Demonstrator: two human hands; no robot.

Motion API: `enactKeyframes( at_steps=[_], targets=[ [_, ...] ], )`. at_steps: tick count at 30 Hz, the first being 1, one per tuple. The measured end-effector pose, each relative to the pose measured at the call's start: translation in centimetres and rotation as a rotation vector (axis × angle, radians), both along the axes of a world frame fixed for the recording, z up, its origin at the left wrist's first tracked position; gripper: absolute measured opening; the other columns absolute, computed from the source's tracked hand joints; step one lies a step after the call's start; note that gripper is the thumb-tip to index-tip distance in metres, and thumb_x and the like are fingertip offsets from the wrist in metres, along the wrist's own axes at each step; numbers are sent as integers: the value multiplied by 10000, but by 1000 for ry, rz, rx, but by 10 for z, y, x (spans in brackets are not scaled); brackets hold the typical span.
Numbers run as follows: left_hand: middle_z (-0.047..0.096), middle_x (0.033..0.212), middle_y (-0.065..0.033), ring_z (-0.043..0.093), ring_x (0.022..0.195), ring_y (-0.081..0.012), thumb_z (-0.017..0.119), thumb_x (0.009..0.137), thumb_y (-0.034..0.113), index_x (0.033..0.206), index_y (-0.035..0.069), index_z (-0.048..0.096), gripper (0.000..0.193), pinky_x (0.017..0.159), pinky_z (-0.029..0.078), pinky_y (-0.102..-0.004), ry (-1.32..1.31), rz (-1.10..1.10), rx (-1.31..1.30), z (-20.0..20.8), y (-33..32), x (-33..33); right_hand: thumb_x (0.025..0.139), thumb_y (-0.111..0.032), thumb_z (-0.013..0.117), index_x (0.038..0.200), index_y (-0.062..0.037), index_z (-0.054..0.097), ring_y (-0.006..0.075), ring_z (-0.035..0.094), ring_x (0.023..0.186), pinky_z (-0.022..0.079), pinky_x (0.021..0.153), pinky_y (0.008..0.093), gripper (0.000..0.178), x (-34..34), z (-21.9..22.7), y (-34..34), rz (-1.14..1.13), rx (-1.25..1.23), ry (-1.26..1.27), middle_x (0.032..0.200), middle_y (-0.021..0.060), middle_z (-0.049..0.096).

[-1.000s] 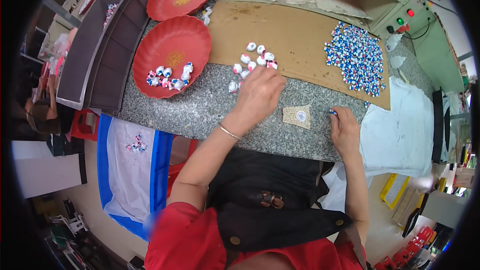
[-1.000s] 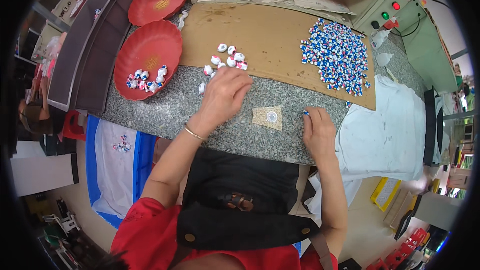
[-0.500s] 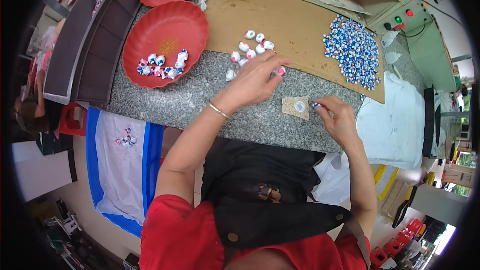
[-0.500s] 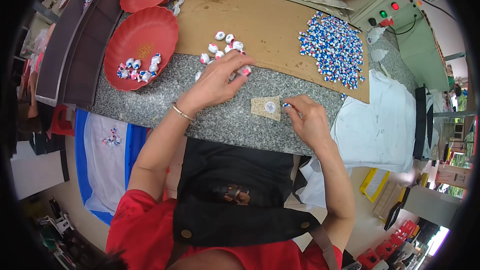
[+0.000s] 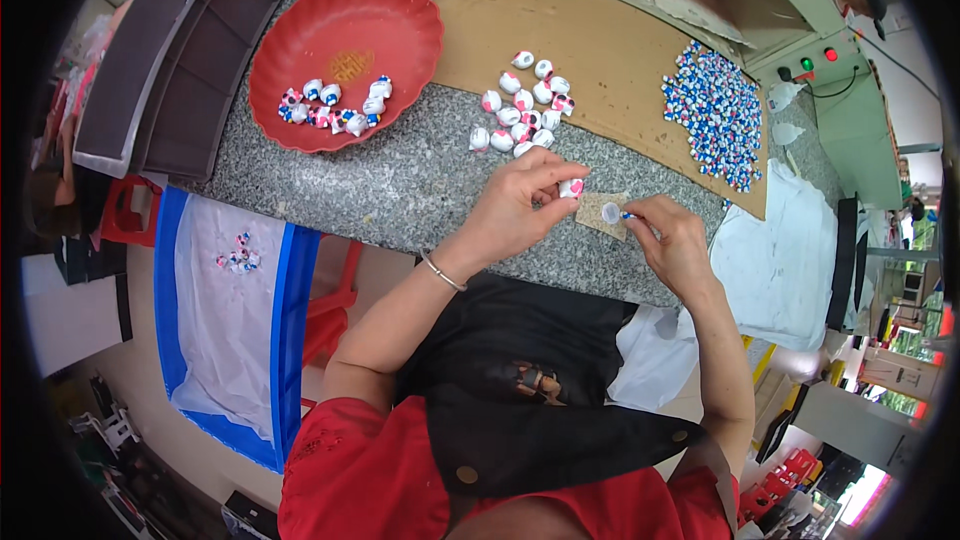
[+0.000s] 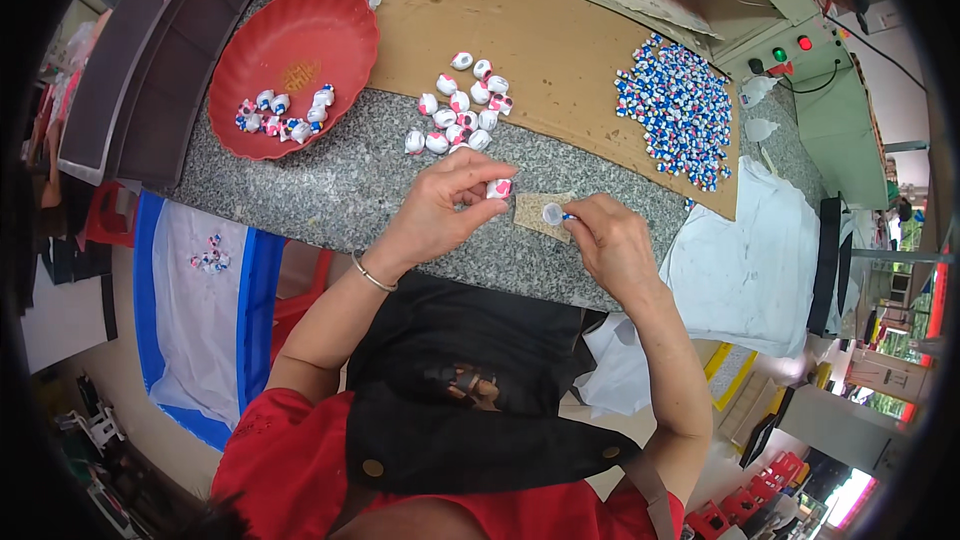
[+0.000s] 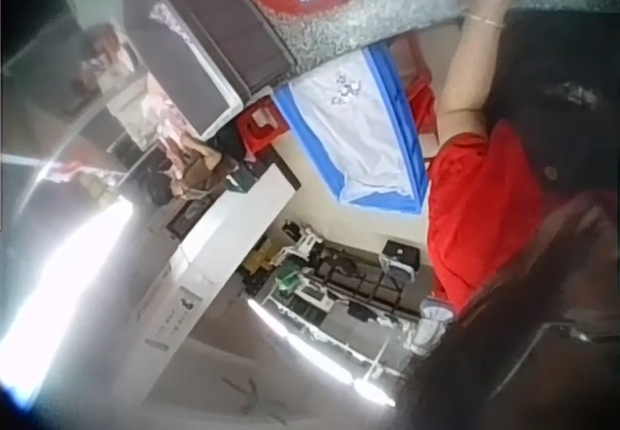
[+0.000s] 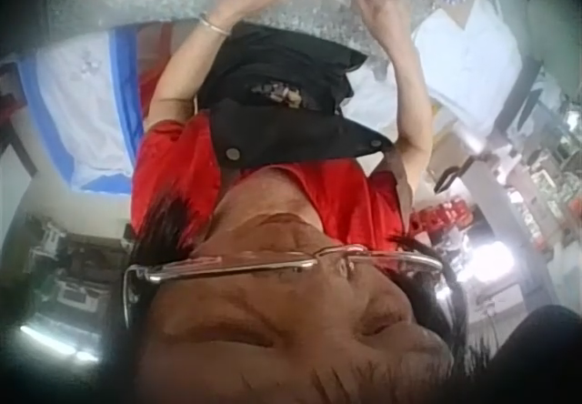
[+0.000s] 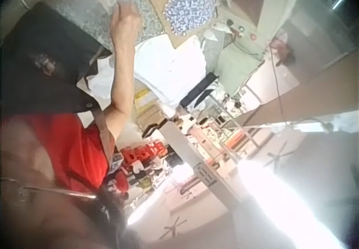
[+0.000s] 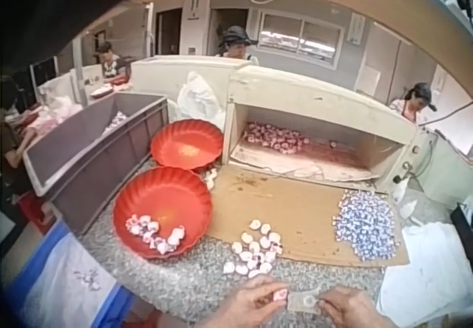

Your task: Manually assembling small white circular components onto a base or card in a factory setting.

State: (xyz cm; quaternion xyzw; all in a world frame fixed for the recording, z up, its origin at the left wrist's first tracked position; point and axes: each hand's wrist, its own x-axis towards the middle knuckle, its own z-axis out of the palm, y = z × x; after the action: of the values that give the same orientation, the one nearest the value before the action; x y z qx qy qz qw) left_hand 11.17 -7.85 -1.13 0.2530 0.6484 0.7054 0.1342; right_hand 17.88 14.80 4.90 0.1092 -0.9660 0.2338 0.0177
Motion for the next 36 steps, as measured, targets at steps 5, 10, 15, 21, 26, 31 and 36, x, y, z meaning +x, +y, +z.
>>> enactKeyframes(
  at_steps=[5, 10, 15, 21, 26, 31, 36],
  targets=[
    [530, 1056, -3, 509, 851, -45, 674, 833, -72, 1192, 29, 650, 373, 747, 486, -180, -159, -66, 100, -9, -3, -2, 804, -4, 683, 936, -16, 677, 322, 653, 759, 514, 652, 387, 133, -1, 0, -1, 44, 61, 22, 854, 132, 658],
    [526, 1054, 4, 501, 853, -44, 663, 845, -74, 1188, 20, 649, 356, 750, 470, -176, -159, -60, 122, -7, -3, 0, 795, 1, 682, 935, -12, 672, 323, 650, 759, 516, 655, 395, 141, -1, 0, -1, 66, 93, 31, 853, 129, 655],
    [551, 1075, -18, 533, 900, -75, 648, 867, -54, 1168, 11, 651, 308, 817, 484, -215, -166, -56, 205, -7, -9, -1, 790, 6, 675, 942, -25, 672, 322, 644, 745, 518, 652, 401, 156, -4, 2, -1, 106, 141, 42, 843, 120, 647],
    [581, 1126, -40, 596, 990, -103, 625, 909, -9, 1186, 5, 608, 278, 854, 511, -256, -505, -52, 384, 12, -17, 4, 802, -34, 658, 901, -32, 657, 311, 626, 700, 511, 616, 411, 99, -10, -7, -5, 207, 267, 71, 766, 102, 592],
    [592, 1160, -64, 617, 1018, -128, 612, 910, -20, 1221, -2, 571, 314, 882, 524, -269, -428, -122, 317, 16, -20, 6, 811, -44, 651, 901, -33, 651, 311, 622, 688, 507, 604, 410, 91, -11, -8, -5, 221, 269, 73, 755, 104, 577],
    [578, 1200, -88, 614, 1071, -154, 614, 890, -62, 1200, -13, 564, 318, 924, 525, -277, -428, -158, 323, -1, -9, 9, 800, -17, 659, 900, -28, 649, 319, 622, 693, 507, 604, 413, 101, -5, -4, -6, 167, 203, 100, 766, 111, 585],
    [588, 1160, -77, 612, 1087, -169, 647, 848, -92, 1165, -13, 576, 334, 967, 515, -289, -301, -39, 303, -9, 13, 21, 841, -48, 695, 1003, -10, 674, 201, 667, 749, 528, 652, 309, 167, 5, 4, -15, -126, -186, 6, 884, 85, 669]
  ],
)
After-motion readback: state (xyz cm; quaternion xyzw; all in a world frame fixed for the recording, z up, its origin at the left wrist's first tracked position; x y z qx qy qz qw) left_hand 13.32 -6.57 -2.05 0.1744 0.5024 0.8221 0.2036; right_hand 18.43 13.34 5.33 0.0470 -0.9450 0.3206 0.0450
